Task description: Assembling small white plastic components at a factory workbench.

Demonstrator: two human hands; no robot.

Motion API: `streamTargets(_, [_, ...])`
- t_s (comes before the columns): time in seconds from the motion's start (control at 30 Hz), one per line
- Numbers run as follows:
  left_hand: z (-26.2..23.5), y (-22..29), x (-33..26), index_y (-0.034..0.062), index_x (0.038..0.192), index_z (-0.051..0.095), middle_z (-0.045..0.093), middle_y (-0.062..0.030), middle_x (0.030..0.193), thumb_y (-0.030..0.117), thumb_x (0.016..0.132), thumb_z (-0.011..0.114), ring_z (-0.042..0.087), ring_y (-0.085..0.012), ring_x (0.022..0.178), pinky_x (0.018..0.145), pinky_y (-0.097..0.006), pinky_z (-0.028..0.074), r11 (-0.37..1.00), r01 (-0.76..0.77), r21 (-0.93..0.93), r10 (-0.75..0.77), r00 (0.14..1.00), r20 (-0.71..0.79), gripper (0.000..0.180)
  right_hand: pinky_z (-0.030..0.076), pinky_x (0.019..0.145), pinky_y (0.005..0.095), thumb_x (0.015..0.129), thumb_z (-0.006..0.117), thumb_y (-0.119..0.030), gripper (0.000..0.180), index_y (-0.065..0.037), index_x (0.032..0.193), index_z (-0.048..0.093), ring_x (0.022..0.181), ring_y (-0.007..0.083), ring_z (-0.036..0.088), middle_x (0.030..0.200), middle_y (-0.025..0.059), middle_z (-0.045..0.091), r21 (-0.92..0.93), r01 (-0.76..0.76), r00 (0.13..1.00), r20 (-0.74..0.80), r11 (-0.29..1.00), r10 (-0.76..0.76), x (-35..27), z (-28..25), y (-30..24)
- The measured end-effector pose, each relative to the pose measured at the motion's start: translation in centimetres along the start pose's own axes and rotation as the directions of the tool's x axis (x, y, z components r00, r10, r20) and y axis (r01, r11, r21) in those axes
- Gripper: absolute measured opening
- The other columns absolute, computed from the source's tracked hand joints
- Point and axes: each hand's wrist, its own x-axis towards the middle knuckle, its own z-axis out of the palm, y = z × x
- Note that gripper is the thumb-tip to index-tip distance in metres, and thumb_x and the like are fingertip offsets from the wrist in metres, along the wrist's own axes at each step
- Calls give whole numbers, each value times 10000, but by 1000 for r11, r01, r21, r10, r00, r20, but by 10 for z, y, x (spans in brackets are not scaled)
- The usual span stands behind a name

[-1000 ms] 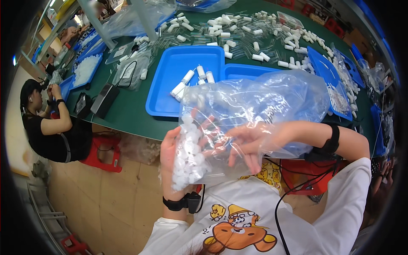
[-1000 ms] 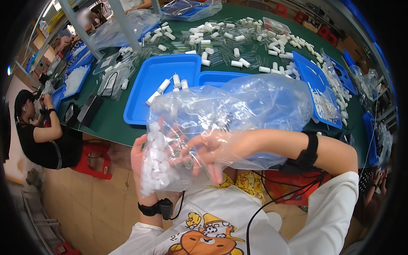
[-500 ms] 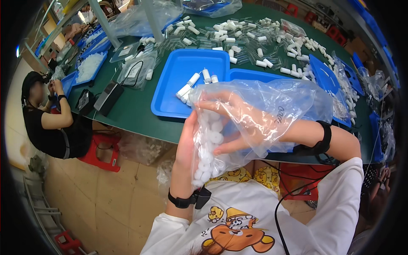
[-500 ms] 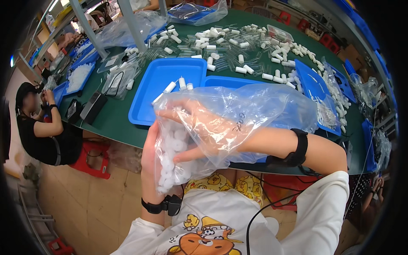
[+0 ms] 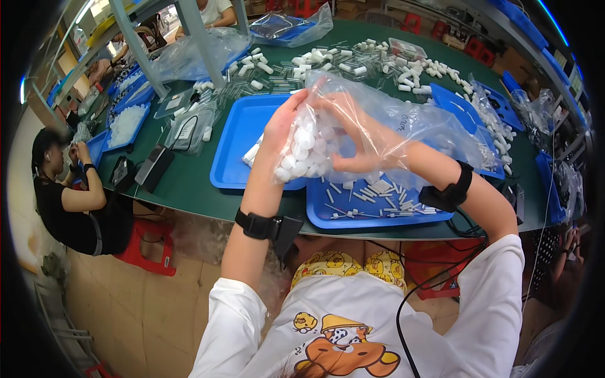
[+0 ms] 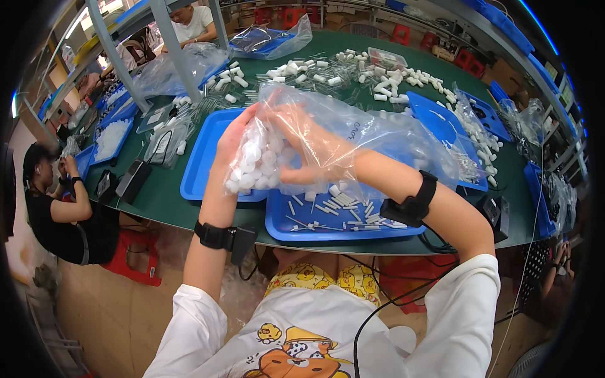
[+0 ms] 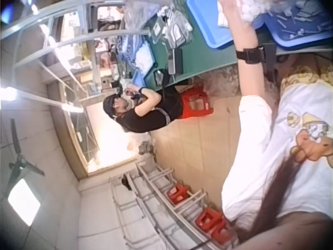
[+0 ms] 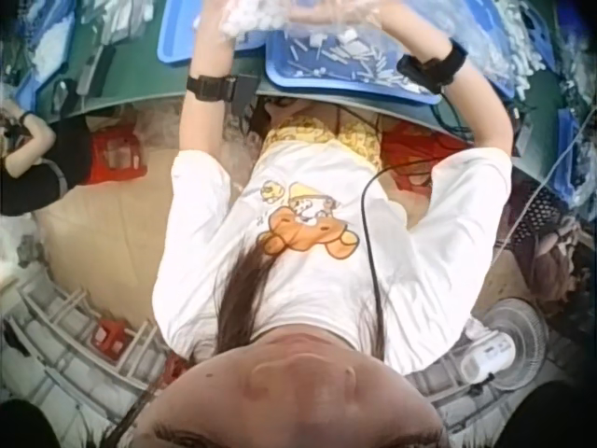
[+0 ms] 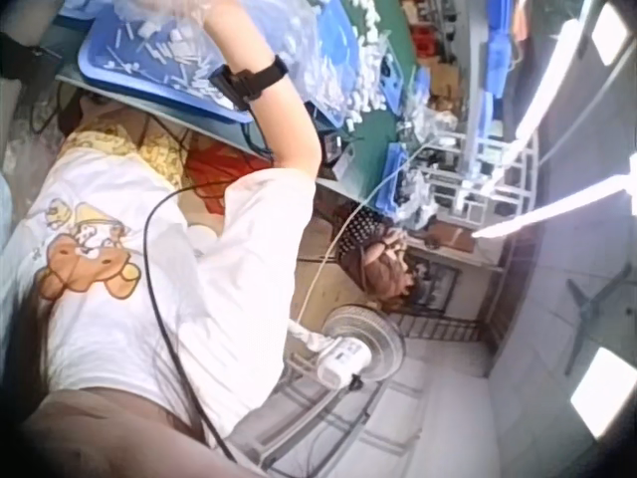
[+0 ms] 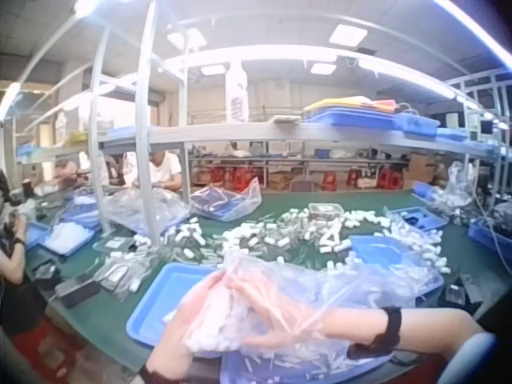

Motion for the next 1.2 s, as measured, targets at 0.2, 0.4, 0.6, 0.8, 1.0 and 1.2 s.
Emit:
streamTargets(0.2, [-10, 10, 38, 56, 1370, 368, 400, -233, 1375, 266, 984, 271, 389, -410, 1260, 1076, -466, 298, 984, 94, 152, -95, 995, 2, 451, 230, 1094, 431, 634, 752, -299, 979, -24, 1410, 222, 1260, 352, 346, 1335, 216, 338, -6, -92, 994, -62, 996, 91, -5, 4, 4])
streamTargets(0.4, [-29, 51, 70, 26, 1156, 550, 608, -182, 1119, 323, 931, 388, 599, -330, 992, 911, -464, 459, 899, 432, 66, -437, 891, 124, 407, 257, 1082, 409, 655, 779, -391, 1003, -83, 1432, 223, 1274, 325, 356, 1378, 202, 332, 260, -86, 932, -320, 962, 170, 7, 17, 26])
streamTargets(0.6, [7, 57, 69, 7, 1131, 554, 625, -169, 1061, 333, 925, 398, 602, -332, 944, 890, -442, 461, 946, 238, 218, -150, 923, -354, 416, 317, 1022, 550, 746, 669, -567, 937, -244, 1467, 166, 1275, 330, 370, 1442, 159, 299, 911, -113, 882, -92, 396, 463, -7, -19, 42])
streamTargets(0.8, [37, 38, 37, -47, 1263, 409, 500, -233, 1219, 354, 927, 385, 479, -375, 1150, 991, -538, 358, 942, 262, 208, -246, 964, -101, 524, 301, 1017, 601, 721, 491, -778, 1023, -184, 1470, 127, 1309, 406, 313, 1448, 191, 286, 998, 36, 930, -17, -44, 368, -25, -43, 44])
streamTargets(1.0, [75, 33, 32, -61, 1390, 166, 277, -335, 1333, 393, 893, 453, 454, -413, 1181, 957, -523, 451, 754, 128, 644, -12, 983, -181, 731, 329, 1025, 555, 811, 443, -697, 882, -79, 1420, 279, 1305, 374, 338, 1435, 196, 314, 959, 133, 953, -55, -249, 296, -45, -64, 58])
streamTargets(1.2, [81, 13, 40, -68, 1084, 549, 593, -170, 1007, 180, 812, 683, 637, -235, 877, 736, -344, 590, 375, 28, 927, 224, 967, -120, 392, 352, 1022, 508, 882, 489, -532, 729, -35, 1391, 328, 1248, 324, 431, 1373, 191, 410, 959, 78, 958, 4, -272, 288, -76, -60, 60])
